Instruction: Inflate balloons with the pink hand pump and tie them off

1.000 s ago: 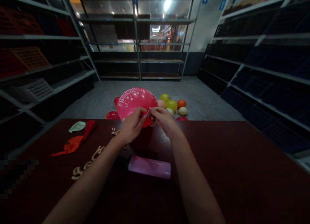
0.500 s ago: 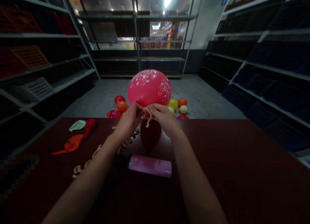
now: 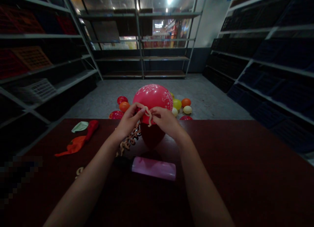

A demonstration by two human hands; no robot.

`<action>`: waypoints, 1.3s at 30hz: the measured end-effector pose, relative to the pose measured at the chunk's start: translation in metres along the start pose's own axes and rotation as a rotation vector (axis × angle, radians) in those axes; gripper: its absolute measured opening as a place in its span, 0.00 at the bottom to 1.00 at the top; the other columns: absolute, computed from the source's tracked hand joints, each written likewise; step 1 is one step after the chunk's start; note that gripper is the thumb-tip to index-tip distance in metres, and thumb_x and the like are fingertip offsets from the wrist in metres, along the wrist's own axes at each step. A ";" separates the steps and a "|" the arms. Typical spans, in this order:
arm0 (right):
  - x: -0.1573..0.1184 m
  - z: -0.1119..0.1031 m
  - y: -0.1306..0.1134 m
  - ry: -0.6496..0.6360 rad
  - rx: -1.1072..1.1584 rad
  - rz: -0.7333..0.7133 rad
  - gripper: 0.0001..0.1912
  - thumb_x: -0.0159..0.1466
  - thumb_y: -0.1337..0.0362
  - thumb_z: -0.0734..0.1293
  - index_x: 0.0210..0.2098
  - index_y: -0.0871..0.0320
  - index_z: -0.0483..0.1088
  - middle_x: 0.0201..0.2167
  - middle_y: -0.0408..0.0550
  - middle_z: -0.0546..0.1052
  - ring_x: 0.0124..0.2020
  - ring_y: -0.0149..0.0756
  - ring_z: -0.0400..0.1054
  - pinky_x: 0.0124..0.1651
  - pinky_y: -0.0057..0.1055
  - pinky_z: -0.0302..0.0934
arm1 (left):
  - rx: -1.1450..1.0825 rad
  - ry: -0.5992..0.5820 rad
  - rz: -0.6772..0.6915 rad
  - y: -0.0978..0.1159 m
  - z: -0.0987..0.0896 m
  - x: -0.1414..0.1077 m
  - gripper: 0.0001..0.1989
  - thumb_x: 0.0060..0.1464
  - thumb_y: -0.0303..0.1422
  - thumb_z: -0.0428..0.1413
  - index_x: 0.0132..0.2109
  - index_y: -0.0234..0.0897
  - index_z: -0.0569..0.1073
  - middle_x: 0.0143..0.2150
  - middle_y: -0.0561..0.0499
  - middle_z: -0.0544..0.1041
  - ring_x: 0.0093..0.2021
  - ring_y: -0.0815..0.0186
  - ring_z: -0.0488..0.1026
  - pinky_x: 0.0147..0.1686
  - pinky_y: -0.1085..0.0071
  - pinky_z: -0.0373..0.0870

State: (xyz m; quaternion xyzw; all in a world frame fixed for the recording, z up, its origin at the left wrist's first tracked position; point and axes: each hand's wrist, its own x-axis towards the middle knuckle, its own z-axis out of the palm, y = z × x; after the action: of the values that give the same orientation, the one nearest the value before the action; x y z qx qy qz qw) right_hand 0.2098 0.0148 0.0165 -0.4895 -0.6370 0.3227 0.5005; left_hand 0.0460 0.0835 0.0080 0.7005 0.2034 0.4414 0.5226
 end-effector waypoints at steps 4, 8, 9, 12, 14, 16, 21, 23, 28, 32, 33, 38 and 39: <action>0.000 0.008 0.001 0.206 -0.215 -0.012 0.03 0.56 0.67 0.71 0.26 0.53 0.75 0.23 0.40 0.76 0.27 0.31 0.66 0.33 0.30 0.55 | -0.148 -0.013 -0.081 0.000 0.006 -0.001 0.12 0.61 0.42 0.59 0.40 0.37 0.70 0.35 0.51 0.76 0.28 0.71 0.71 0.31 0.74 0.69; 0.001 0.008 -0.002 0.298 -0.290 -0.011 0.09 0.60 0.62 0.70 0.24 0.53 0.75 0.21 0.41 0.74 0.24 0.31 0.62 0.31 0.30 0.51 | -0.254 0.028 -0.104 0.002 0.009 -0.003 0.14 0.57 0.41 0.63 0.39 0.36 0.70 0.34 0.53 0.76 0.27 0.73 0.69 0.30 0.75 0.68; 0.002 0.008 -0.002 0.275 -0.248 -0.005 0.10 0.61 0.60 0.70 0.23 0.53 0.76 0.21 0.42 0.75 0.25 0.31 0.63 0.32 0.30 0.52 | -0.273 0.046 -0.112 0.004 0.009 -0.003 0.14 0.57 0.42 0.63 0.39 0.36 0.70 0.34 0.53 0.76 0.28 0.72 0.71 0.31 0.75 0.68; 0.005 0.009 0.001 0.248 0.018 0.037 0.12 0.59 0.54 0.72 0.23 0.54 0.77 0.23 0.43 0.78 0.27 0.33 0.68 0.33 0.31 0.58 | -0.286 0.031 -0.151 0.008 0.008 -0.004 0.15 0.56 0.43 0.64 0.38 0.36 0.73 0.35 0.51 0.78 0.31 0.70 0.73 0.32 0.74 0.69; 0.006 0.012 0.005 0.296 0.186 0.070 0.11 0.55 0.53 0.74 0.27 0.54 0.79 0.26 0.43 0.80 0.30 0.34 0.71 0.35 0.31 0.62 | -0.239 -0.011 -0.137 0.011 0.006 -0.004 0.15 0.54 0.43 0.65 0.37 0.35 0.76 0.35 0.50 0.79 0.31 0.70 0.72 0.31 0.75 0.68; 0.006 0.016 0.007 0.311 0.274 0.089 0.11 0.52 0.53 0.77 0.30 0.53 0.80 0.28 0.43 0.81 0.32 0.34 0.72 0.38 0.31 0.64 | -0.185 -0.027 -0.105 0.014 0.003 -0.004 0.14 0.53 0.43 0.66 0.37 0.35 0.78 0.35 0.49 0.80 0.32 0.70 0.73 0.31 0.75 0.68; 0.006 0.023 -0.001 0.214 0.313 0.081 0.13 0.51 0.53 0.78 0.29 0.54 0.78 0.28 0.41 0.79 0.33 0.33 0.72 0.40 0.32 0.66 | -0.156 -0.004 -0.081 0.019 -0.003 -0.001 0.15 0.50 0.43 0.68 0.36 0.36 0.80 0.32 0.49 0.80 0.30 0.68 0.74 0.29 0.73 0.70; 0.007 0.027 -0.007 0.222 0.285 0.073 0.13 0.51 0.54 0.78 0.28 0.55 0.77 0.27 0.41 0.78 0.33 0.32 0.71 0.40 0.31 0.65 | -0.161 0.026 -0.079 0.020 -0.003 0.000 0.15 0.50 0.43 0.68 0.36 0.35 0.80 0.31 0.50 0.79 0.28 0.68 0.74 0.28 0.74 0.70; 0.008 0.037 -0.016 0.272 0.161 0.030 0.12 0.55 0.54 0.76 0.27 0.55 0.74 0.24 0.40 0.75 0.29 0.31 0.68 0.37 0.31 0.63 | -0.216 0.097 -0.116 0.017 0.000 0.001 0.12 0.55 0.40 0.64 0.39 0.36 0.76 0.31 0.51 0.78 0.26 0.70 0.74 0.24 0.76 0.67; 0.008 0.041 -0.012 0.227 0.127 -0.015 0.11 0.57 0.56 0.73 0.25 0.54 0.73 0.23 0.40 0.74 0.28 0.31 0.67 0.37 0.31 0.62 | -0.257 0.194 -0.153 0.011 0.004 0.002 0.11 0.58 0.38 0.61 0.41 0.37 0.70 0.27 0.55 0.75 0.19 0.74 0.68 0.18 0.77 0.60; 0.008 0.042 -0.010 0.219 0.142 -0.024 0.10 0.57 0.56 0.73 0.26 0.54 0.73 0.23 0.39 0.74 0.27 0.31 0.67 0.36 0.31 0.62 | -0.264 0.244 -0.156 0.010 0.005 0.002 0.11 0.58 0.37 0.61 0.42 0.38 0.68 0.26 0.57 0.73 0.18 0.74 0.66 0.18 0.77 0.59; 0.009 0.044 -0.003 0.264 0.221 0.004 0.09 0.56 0.56 0.73 0.28 0.53 0.75 0.22 0.38 0.73 0.28 0.31 0.67 0.38 0.32 0.63 | -0.248 0.335 -0.160 0.006 0.008 0.005 0.13 0.61 0.35 0.59 0.45 0.41 0.62 0.25 0.60 0.71 0.17 0.75 0.65 0.19 0.77 0.58; 0.010 0.043 -0.002 0.300 0.230 0.013 0.09 0.56 0.56 0.73 0.27 0.53 0.74 0.23 0.39 0.73 0.29 0.31 0.67 0.39 0.32 0.63 | -0.239 0.297 -0.154 0.007 0.008 0.004 0.11 0.62 0.36 0.58 0.45 0.41 0.62 0.26 0.59 0.71 0.19 0.74 0.66 0.20 0.77 0.60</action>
State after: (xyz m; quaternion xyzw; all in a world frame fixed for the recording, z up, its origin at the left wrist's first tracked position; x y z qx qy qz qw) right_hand 0.1679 0.0269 0.0085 -0.4758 -0.5111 0.3198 0.6404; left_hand 0.0536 0.0799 0.0156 0.5433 0.2772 0.5196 0.5983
